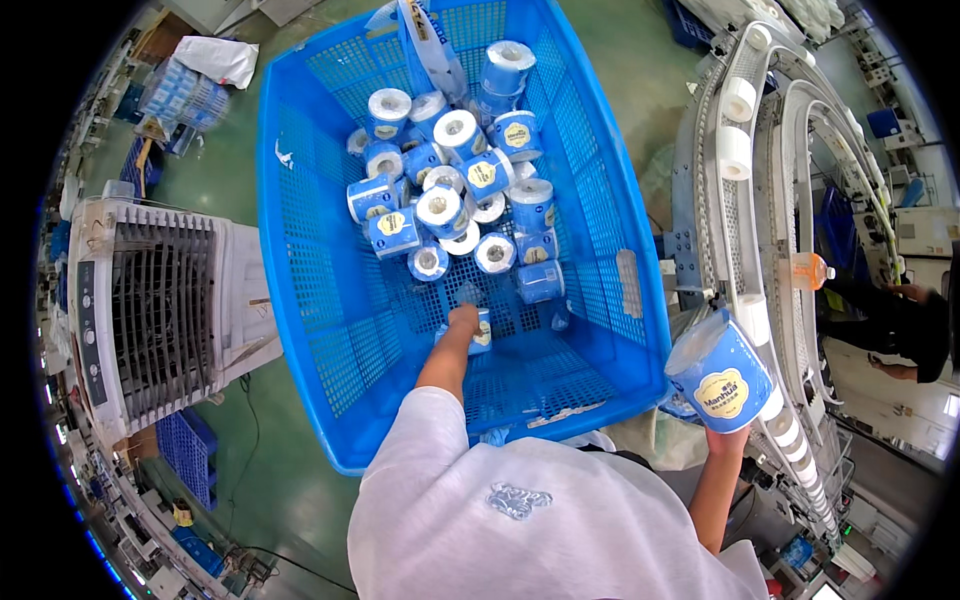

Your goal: The person picks up wrapped toilet paper rolls from a bin and places them onto a conveyor belt.

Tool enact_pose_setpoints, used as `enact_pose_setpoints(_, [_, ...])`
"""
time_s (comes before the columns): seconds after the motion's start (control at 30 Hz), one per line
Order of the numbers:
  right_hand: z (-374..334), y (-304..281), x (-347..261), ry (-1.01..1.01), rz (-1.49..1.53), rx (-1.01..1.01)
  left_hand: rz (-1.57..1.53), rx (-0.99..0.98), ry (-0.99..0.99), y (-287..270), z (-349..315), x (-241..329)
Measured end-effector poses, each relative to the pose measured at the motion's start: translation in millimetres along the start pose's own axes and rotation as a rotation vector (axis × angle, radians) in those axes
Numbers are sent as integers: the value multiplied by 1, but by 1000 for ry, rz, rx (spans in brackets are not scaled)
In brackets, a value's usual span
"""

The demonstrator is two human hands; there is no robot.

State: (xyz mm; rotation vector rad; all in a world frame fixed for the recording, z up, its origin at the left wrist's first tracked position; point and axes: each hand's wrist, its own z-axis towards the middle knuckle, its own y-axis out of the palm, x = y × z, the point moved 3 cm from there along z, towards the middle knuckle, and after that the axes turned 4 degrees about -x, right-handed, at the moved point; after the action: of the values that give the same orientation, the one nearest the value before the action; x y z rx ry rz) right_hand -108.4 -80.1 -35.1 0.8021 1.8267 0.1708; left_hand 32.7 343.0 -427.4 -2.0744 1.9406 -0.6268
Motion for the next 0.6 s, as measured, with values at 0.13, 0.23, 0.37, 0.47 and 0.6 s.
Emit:
enact_pose_setpoints(0.13, [3,19,12,28,58,64,-181,30,137,-7,-6,-16])
enact_pose_setpoints(0.23, [17,28,26,88,181,-1,-795,-116,431,-40,-33,-24])
enact_pose_setpoints(0.37, [43,55,34,159,377,-350,-1152,-286,708,-117,-114,3])
enact_pose_setpoints(0.47, [52,94,36,238,436,-205,-1397,-266,860,-138,-150,16])
enact_pose_setpoints(0.6, [57,112,37,298,527,-380,-1427,-19,872,-151,-186,39])
